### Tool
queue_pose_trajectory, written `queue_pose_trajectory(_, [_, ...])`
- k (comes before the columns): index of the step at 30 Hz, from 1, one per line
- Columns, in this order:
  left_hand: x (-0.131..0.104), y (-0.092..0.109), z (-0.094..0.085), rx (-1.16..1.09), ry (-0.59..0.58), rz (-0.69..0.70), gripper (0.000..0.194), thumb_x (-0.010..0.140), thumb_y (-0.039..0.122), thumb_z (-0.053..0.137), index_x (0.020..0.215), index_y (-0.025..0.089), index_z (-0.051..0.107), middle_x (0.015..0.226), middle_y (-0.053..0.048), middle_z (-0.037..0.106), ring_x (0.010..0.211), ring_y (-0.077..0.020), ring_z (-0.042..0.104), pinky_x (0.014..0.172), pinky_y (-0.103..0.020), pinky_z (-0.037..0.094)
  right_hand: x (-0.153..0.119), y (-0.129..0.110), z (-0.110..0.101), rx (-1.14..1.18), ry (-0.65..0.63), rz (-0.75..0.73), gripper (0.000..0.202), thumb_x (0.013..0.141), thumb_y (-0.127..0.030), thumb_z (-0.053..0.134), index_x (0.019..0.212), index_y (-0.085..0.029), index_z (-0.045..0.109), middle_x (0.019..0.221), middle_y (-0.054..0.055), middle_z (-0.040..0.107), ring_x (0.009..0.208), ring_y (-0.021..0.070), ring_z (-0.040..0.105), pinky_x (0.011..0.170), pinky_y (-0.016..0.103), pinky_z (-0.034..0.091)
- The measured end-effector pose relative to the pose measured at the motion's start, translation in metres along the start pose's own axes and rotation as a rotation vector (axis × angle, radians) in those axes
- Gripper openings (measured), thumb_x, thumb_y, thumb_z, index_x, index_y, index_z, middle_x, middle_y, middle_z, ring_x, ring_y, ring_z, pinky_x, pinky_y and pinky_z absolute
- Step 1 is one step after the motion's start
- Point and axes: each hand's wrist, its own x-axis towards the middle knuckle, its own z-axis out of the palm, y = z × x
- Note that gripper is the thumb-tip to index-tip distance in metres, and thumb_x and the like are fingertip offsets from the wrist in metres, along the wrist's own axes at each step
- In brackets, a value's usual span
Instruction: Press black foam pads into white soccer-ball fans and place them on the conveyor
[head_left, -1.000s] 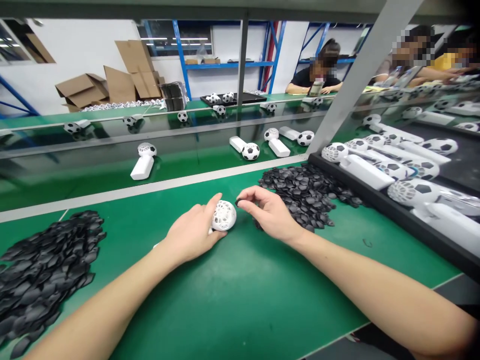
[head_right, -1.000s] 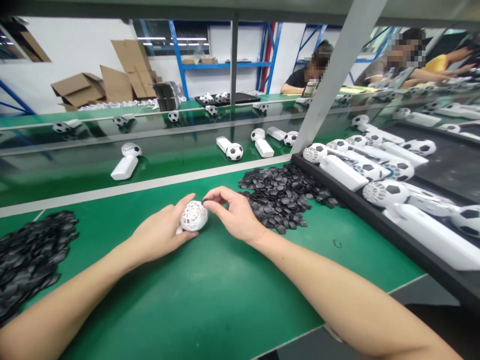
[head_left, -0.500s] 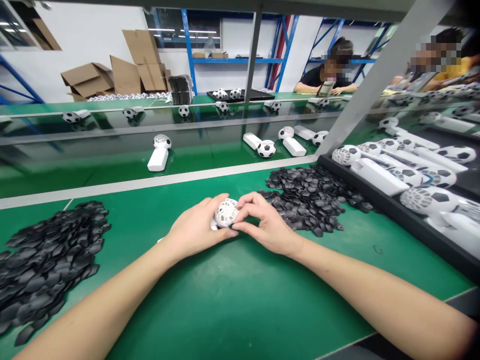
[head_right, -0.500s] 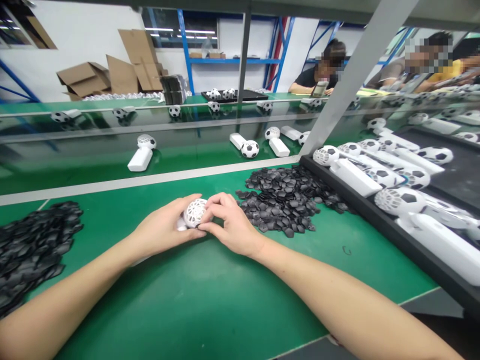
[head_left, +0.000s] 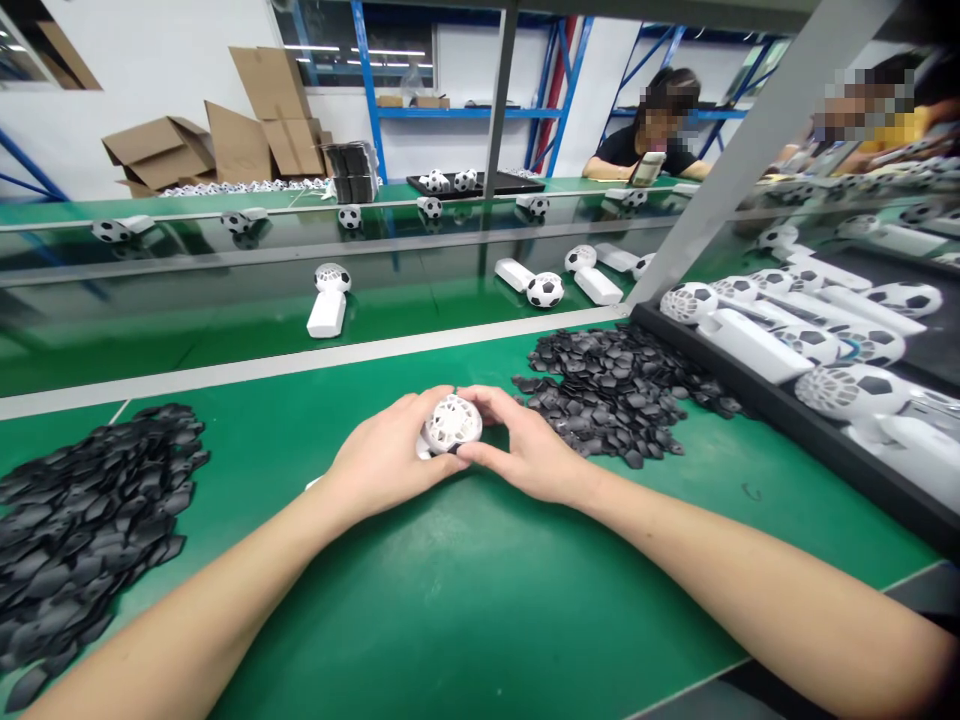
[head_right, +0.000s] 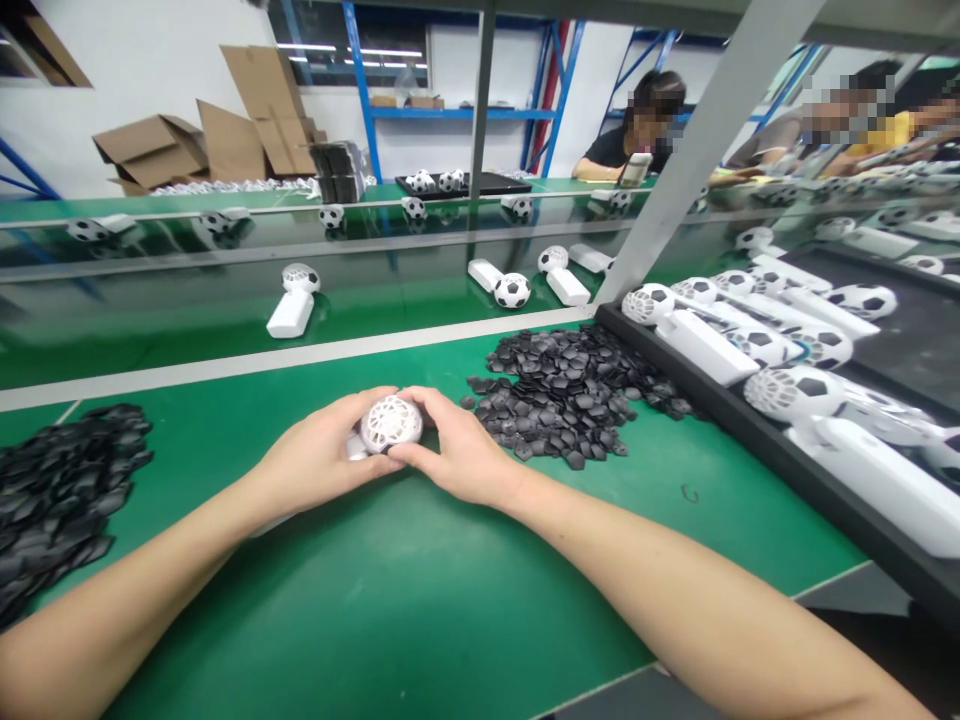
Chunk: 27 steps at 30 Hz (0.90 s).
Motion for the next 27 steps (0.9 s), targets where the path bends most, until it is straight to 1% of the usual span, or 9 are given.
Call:
queue_pose_trajectory(7, [0.001,0.0,0.002,0.008,0.003,-0.003,0.061,0.074,0.057,0.051,0.127,0.031,0.039,0.121,-0.006,0.052,0.106,-0.0301,0.051,0.088,-0.041,0.04,-0.001,0.0,0.005,-0.07,0.008,-0.022,0.046,0.08,-0.021,0.058,0.122,-0.02,0.039,0.123,0.01,0.049,0.112,0.0219,0.046,0.093,0.04,0.041])
queue_pose_trajectory(9, [0.0,0.0,0.003,0.02,-0.008,0.002,0.062,0.074,0.057,0.05,0.129,0.03,0.037,0.123,-0.006,0.051,0.106,-0.0305,0.051,0.087,-0.041,0.04,0.003,0.001,0.001,-0.041,-0.011,-0.02,0.045,0.079,-0.022,0.059,0.12,-0.019,0.041,0.12,0.009,0.051,0.109,0.0202,0.048,0.089,0.036,0.044])
queue_pose_trajectory(11, [-0.001,0.001,0.001,0.029,-0.039,0.015,0.064,0.074,0.053,0.053,0.13,0.03,0.034,0.126,-0.006,0.049,0.107,-0.03,0.05,0.087,-0.041,0.04,0.008,0.005,-0.008,-0.026,-0.024,-0.002,0.033,0.082,-0.024,0.056,0.114,-0.019,0.047,0.113,0.007,0.055,0.101,0.0171,0.053,0.08,0.031,0.048])
queue_pose_trajectory(13, [-0.001,0.003,-0.002,0.052,-0.067,0.013,0.063,0.072,0.046,0.057,0.128,0.027,0.035,0.125,-0.005,0.05,0.104,-0.0295,0.051,0.085,-0.041,0.041,0.014,0.013,-0.023,-0.152,0.048,0.022,0.019,0.085,-0.026,0.052,0.102,-0.019,0.055,0.102,0.005,0.057,0.092,0.0153,0.055,0.074,0.028,0.048])
queue_pose_trajectory(15, [-0.001,0.005,-0.006,0.092,-0.081,0.038,0.056,0.071,0.037,0.057,0.123,0.025,0.04,0.12,-0.005,0.054,0.099,-0.0286,0.052,0.084,-0.041,0.041,0.018,0.023,-0.039,-0.45,0.156,0.058,0.014,0.085,-0.028,0.053,0.093,-0.018,0.06,0.094,0.005,0.057,0.089,0.0163,0.054,0.076,0.03,0.047])
queue_pose_trajectory(16, [-0.001,0.005,-0.007,0.116,-0.075,0.073,0.052,0.071,0.032,0.055,0.121,0.024,0.043,0.118,-0.005,0.056,0.099,-0.0279,0.052,0.084,-0.041,0.04,0.019,0.029,-0.046,-0.602,0.175,0.076,0.014,0.084,-0.028,0.055,0.091,-0.018,0.062,0.093,0.006,0.057,0.089,0.0174,0.053,0.078,0.031,0.045])
queue_pose_trajectory(18, [0.0,0.003,-0.009,0.164,-0.045,0.162,0.05,0.072,0.02,0.049,0.121,0.025,0.045,0.117,-0.004,0.057,0.101,-0.0263,0.05,0.087,-0.041,0.037,0.021,0.037,-0.054,-0.801,0.139,0.101,0.012,0.083,-0.026,0.057,0.088,-0.018,0.065,0.09,0.006,0.059,0.088,0.0193,0.052,0.078,0.033,0.044])
queue_pose_trajectory(22, [0.003,-0.007,-0.006,0.206,0.021,0.245,0.061,0.069,0.006,0.039,0.127,0.026,0.043,0.108,-0.005,0.059,0.101,-0.0243,0.049,0.089,-0.041,0.034,0.023,0.041,-0.054,-0.893,0.032,0.094,0.013,0.083,-0.019,0.055,0.08,-0.018,0.068,0.079,0.007,0.062,0.077,0.0204,0.051,0.07,0.033,0.043])
queue_pose_trajectory(27, [0.004,-0.011,-0.001,0.199,0.046,0.259,0.063,0.07,0.002,0.036,0.129,0.026,0.042,0.106,-0.005,0.059,0.101,-0.023,0.047,0.095,-0.044,0.03,0.023,0.04,-0.049,-0.952,0.028,0.084,0.02,0.085,-0.012,0.046,0.083,-0.013,0.066,0.076,0.012,0.061,0.078,0.0246,0.051,0.069,0.038,0.04])
